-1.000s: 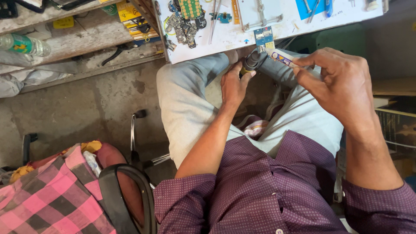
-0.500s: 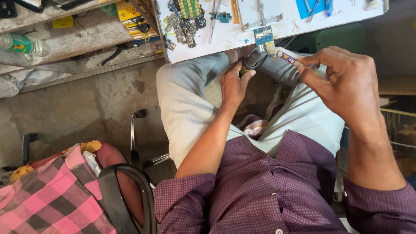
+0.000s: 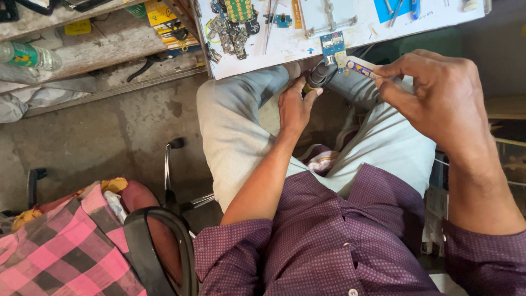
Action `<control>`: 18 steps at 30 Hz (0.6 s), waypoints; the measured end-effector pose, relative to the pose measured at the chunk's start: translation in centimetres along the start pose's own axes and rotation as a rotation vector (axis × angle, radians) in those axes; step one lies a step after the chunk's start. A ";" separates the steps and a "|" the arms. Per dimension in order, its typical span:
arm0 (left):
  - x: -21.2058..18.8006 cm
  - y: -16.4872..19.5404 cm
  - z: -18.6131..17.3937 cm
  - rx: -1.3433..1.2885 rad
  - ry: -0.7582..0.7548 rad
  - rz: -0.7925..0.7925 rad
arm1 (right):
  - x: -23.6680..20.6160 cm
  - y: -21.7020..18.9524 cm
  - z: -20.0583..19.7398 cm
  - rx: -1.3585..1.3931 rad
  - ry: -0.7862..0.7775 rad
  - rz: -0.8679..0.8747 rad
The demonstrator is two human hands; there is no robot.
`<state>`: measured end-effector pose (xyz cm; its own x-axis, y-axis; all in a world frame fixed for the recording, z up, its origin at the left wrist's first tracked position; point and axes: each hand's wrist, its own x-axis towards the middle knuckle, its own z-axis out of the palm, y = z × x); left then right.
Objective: The person heats a small phone motherboard resting on their lap with a hot air gun, then uses tweezers to hold the board while squeezing flux paste from a tube onto it. They continue working on the board with the tweezers, applying paste to different spots.
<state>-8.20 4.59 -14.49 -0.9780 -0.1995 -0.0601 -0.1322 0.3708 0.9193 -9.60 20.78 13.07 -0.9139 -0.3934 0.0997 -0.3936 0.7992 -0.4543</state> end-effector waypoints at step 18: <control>0.1 -0.5 0.3 0.025 -0.021 -0.037 | 1.1 -0.3 -0.5 0.015 -0.031 -0.034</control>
<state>-8.32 4.64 -15.10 -0.9755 -0.1947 -0.1023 -0.1721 0.3861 0.9063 -10.52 20.30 13.79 -0.8963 -0.4348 0.0877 -0.4229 0.7780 -0.4646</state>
